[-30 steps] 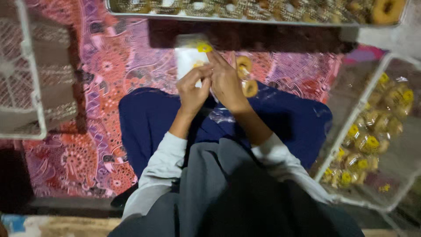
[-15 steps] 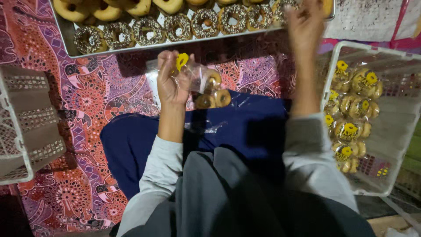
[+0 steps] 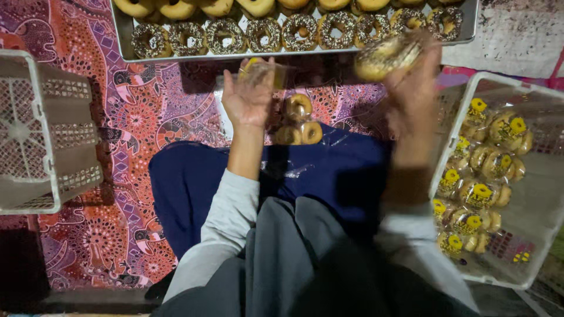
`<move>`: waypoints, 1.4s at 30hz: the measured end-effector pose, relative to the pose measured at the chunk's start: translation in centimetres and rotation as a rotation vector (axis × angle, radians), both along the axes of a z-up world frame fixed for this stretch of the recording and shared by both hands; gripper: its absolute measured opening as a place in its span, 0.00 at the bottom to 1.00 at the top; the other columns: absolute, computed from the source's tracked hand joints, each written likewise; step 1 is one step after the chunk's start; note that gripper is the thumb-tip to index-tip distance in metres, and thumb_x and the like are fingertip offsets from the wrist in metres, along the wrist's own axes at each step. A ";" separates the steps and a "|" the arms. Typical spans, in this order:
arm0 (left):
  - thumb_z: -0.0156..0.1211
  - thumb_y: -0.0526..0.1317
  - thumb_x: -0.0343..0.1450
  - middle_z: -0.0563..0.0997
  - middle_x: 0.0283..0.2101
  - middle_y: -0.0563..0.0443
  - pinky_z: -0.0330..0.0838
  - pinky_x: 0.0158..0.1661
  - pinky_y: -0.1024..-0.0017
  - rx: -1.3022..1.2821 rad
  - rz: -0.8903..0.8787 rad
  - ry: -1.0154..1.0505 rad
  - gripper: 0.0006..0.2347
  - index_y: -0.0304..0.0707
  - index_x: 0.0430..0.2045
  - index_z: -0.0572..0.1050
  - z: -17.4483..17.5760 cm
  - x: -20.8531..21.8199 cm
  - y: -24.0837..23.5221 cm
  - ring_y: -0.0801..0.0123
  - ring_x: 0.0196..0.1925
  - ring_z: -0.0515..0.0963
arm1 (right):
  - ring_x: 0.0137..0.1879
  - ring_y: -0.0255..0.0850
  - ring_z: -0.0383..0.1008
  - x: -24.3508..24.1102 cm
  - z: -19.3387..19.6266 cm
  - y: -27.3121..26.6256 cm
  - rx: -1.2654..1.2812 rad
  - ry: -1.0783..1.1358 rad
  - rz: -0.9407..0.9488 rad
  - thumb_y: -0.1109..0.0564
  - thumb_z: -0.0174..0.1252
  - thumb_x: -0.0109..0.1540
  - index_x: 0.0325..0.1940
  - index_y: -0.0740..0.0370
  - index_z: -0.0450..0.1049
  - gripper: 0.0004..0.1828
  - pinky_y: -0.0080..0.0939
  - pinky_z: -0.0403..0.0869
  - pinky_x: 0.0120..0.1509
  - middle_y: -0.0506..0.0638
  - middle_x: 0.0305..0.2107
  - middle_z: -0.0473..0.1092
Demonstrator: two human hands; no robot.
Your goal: The person sits on a patterned floor mat and repeatedly picks donuts from a metal tray, places them into clear plastic bags, and arranges the sealed bags into a white crate. The task involves handling donuts and plastic bags by hand.
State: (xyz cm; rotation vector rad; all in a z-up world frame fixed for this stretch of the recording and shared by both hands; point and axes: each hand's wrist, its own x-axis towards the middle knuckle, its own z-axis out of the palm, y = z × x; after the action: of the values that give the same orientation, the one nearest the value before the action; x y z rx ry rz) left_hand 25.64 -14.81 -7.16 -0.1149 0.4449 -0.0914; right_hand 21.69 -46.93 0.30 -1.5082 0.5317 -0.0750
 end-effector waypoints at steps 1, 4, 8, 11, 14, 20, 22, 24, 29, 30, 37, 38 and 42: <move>0.54 0.52 0.76 0.77 0.45 0.30 0.64 0.68 0.41 0.026 0.032 0.000 0.20 0.27 0.43 0.71 0.1 0.0 -0.2 0.45 0.53 0.77 | 0.58 0.45 0.73 -3.0 1.1 3.4 0.450 -0.344 0.144 0.78 0.60 0.57 0.78 0.63 0.53 0.47 0.30 0.75 0.45 0.61 0.63 0.60; 0.52 0.53 0.77 0.76 0.46 0.32 0.64 0.69 0.40 0.074 0.100 -0.008 0.19 0.30 0.45 0.71 1.2 -1.0 -0.8 0.47 0.54 0.77 | 0.65 0.50 0.72 -6.2 2.3 12.8 0.610 -0.395 0.150 0.68 0.73 0.58 0.70 0.68 0.63 0.38 0.50 0.74 0.75 0.65 0.60 0.64; 0.50 0.57 0.78 0.77 0.51 0.34 0.65 0.69 0.42 0.129 0.113 -0.367 0.23 0.35 0.55 0.68 3.2 -2.8 -1.0 0.48 0.56 0.78 | 0.66 0.51 0.72 -5.9 3.5 18.9 -0.332 -0.447 0.289 0.61 0.77 0.54 0.64 0.65 0.73 0.35 0.49 0.73 0.72 0.61 0.63 0.65; 0.48 0.62 0.77 0.77 0.56 0.33 0.65 0.68 0.49 0.045 0.105 -0.570 0.31 0.38 0.67 0.63 4.4 -3.4 -0.5 0.51 0.58 0.77 | 0.65 0.52 0.71 -5.7 4.3 20.5 -0.481 -0.445 0.355 0.58 0.75 0.52 0.64 0.63 0.73 0.36 0.48 0.74 0.67 0.63 0.66 0.61; 0.46 0.62 0.81 0.72 0.65 0.38 0.59 0.72 0.53 0.171 -0.015 -0.477 0.33 0.34 0.73 0.57 5.2 -6.5 -1.5 0.54 0.65 0.71 | 0.67 0.52 0.72 -6.0 3.7 21.2 -0.481 -0.466 0.358 0.57 0.74 0.57 0.66 0.62 0.72 0.34 0.47 0.73 0.70 0.62 0.66 0.63; 0.52 0.64 0.71 0.58 0.71 0.33 0.44 0.73 0.49 2.155 0.150 -0.578 0.39 0.36 0.70 0.54 8.0 -14.4 2.6 0.42 0.75 0.54 | 0.71 0.45 0.70 -5.3 0.2 22.6 -0.316 -0.460 0.482 0.61 0.67 0.63 0.70 0.65 0.68 0.31 0.45 0.68 0.76 0.60 0.65 0.69; 0.59 0.61 0.67 0.62 0.68 0.32 0.40 0.71 0.45 2.546 0.224 -0.758 0.38 0.32 0.66 0.61 8.2 -15.3 6.5 0.41 0.72 0.55 | 0.71 0.45 0.69 -5.7 -0.5 23.5 -0.187 -0.414 0.615 0.62 0.63 0.63 0.71 0.66 0.66 0.31 0.44 0.67 0.75 0.61 0.66 0.68; 0.68 0.55 0.66 0.72 0.63 0.37 0.40 0.68 0.37 2.467 0.092 -0.886 0.34 0.29 0.60 0.67 7.9 -16.2 9.8 0.49 0.69 0.66 | 0.71 0.44 0.69 -6.8 -0.8 24.7 -0.114 -0.366 0.776 0.64 0.58 0.63 0.73 0.67 0.66 0.32 0.44 0.67 0.75 0.60 0.66 0.69; 0.62 0.35 0.77 0.85 0.49 0.45 0.73 0.65 0.54 2.308 0.149 -0.393 0.07 0.32 0.45 0.81 7.4 -21.6 13.8 0.57 0.55 0.85 | 0.49 0.37 0.81 -9.5 0.5 28.8 -0.235 -0.168 1.012 0.62 0.62 0.61 0.54 0.67 0.78 0.17 0.37 0.78 0.55 0.54 0.45 0.80; 0.59 0.34 0.79 0.86 0.46 0.45 0.78 0.63 0.57 2.182 0.150 -0.216 0.06 0.29 0.43 0.82 7.2 -22.8 14.5 0.59 0.51 0.88 | 0.45 0.36 0.83 -9.9 0.9 29.8 -0.237 -0.123 1.068 0.61 0.63 0.62 0.50 0.67 0.80 0.12 0.36 0.80 0.51 0.53 0.41 0.82; 0.55 0.37 0.80 0.85 0.39 0.43 0.82 0.44 0.71 1.430 0.065 0.148 0.10 0.25 0.45 0.78 4.3 -25.9 17.7 0.68 0.39 0.86 | 0.44 0.44 0.79 -7.6 3.7 30.8 -0.377 -0.507 0.778 0.62 0.62 0.68 0.49 0.66 0.80 0.07 0.42 0.76 0.50 0.55 0.39 0.78; 0.55 0.37 0.80 0.85 0.38 0.43 0.82 0.43 0.72 1.411 0.076 0.162 0.10 0.25 0.46 0.78 3.8 -25.9 17.9 0.68 0.39 0.86 | 0.45 0.49 0.78 -7.6 4.0 30.9 -0.567 -0.649 0.792 0.62 0.62 0.66 0.48 0.66 0.79 0.07 0.45 0.76 0.50 0.58 0.38 0.77; 0.56 0.37 0.79 0.85 0.38 0.43 0.82 0.43 0.73 1.415 0.107 0.156 0.11 0.25 0.48 0.78 2.7 -25.5 17.4 0.68 0.39 0.86 | 0.31 0.51 0.76 -10.0 3.8 33.4 -0.559 -0.450 1.072 0.53 0.71 0.61 0.35 0.65 0.80 0.12 0.46 0.72 0.37 0.57 0.26 0.75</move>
State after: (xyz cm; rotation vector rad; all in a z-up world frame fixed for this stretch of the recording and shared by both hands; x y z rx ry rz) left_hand 0.10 2.56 -4.47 1.2505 0.5728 0.3498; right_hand 11.67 -13.52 4.05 -2.0640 -0.7481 0.2907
